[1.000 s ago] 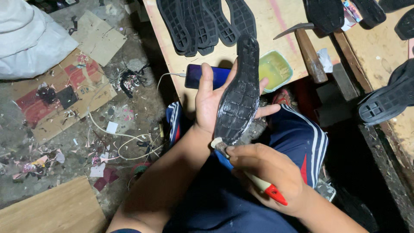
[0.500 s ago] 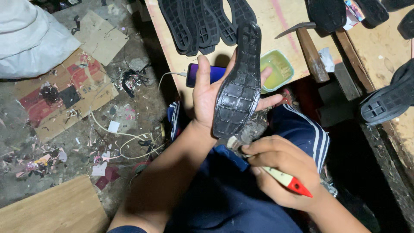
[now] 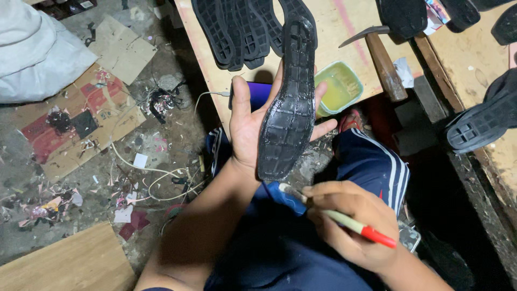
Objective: The person sits on the floor and brushes glue from a container onto the textured underside of rubber shoe soles, coating the surface, then sets the finished sole on the table with others and reaches for the next one.
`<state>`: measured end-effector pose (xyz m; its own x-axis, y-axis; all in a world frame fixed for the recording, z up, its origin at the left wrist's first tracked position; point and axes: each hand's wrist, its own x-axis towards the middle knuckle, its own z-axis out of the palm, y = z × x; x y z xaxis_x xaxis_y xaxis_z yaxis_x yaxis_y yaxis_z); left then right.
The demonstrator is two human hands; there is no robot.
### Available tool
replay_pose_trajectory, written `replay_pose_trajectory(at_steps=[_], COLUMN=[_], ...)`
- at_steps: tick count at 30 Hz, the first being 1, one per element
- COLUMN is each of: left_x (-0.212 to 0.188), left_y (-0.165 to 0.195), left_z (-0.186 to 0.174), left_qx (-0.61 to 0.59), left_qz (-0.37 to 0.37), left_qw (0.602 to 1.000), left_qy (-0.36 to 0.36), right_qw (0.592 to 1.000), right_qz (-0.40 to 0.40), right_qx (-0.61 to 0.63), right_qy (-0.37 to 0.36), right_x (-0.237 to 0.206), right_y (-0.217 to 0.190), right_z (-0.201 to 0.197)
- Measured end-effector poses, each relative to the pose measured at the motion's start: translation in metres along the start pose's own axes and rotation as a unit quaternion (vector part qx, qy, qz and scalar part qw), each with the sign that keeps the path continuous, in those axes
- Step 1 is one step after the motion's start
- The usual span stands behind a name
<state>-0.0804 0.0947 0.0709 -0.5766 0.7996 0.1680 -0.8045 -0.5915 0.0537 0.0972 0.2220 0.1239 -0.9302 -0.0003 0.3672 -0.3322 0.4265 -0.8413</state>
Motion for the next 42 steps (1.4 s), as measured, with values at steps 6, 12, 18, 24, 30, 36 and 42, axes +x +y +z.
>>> replay_pose_trajectory(at_steps=[6, 12, 18, 24, 30, 36, 42], left_x=[-0.018, -0.030, -0.038, -0.052, -0.058, -0.059, -0.063], left_y=[-0.009, -0.011, -0.011, -0.011, -0.013, -0.009, -0.007], left_z=[-0.002, 0.004, 0.007, 0.005, 0.002, 0.005, 0.016], left_qx=[0.025, -0.002, -0.081, 0.031, -0.113, 0.038, 0.148], left_qz=[-0.025, -0.027, -0.078, -0.081, -0.117, -0.123, -0.115], left_qw=[0.999, 0.999, 0.993, 0.996, 0.986, 0.991, 0.982], left_qy=[-0.013, -0.017, -0.025, 0.000, -0.022, -0.037, -0.025], right_qw=[0.991, 0.980, 0.974, 0.971, 0.954, 0.992, 0.996], right_qz=[0.022, 0.053, 0.081, 0.126, 0.074, -0.017, -0.016], right_qx=[0.026, 0.104, 0.076, 0.104, 0.145, -0.065, -0.056], right_qy=[0.130, 0.162, 0.199, 0.173, 0.251, 0.107, 0.065], right_x=[0.009, 0.002, 0.015, 0.010, 0.021, 0.021, 0.023], right_y=[0.024, 0.024, 0.033, 0.024, 0.034, 0.016, 0.003], right_z=[-0.003, -0.007, -0.015, -0.021, -0.020, -0.022, -0.020])
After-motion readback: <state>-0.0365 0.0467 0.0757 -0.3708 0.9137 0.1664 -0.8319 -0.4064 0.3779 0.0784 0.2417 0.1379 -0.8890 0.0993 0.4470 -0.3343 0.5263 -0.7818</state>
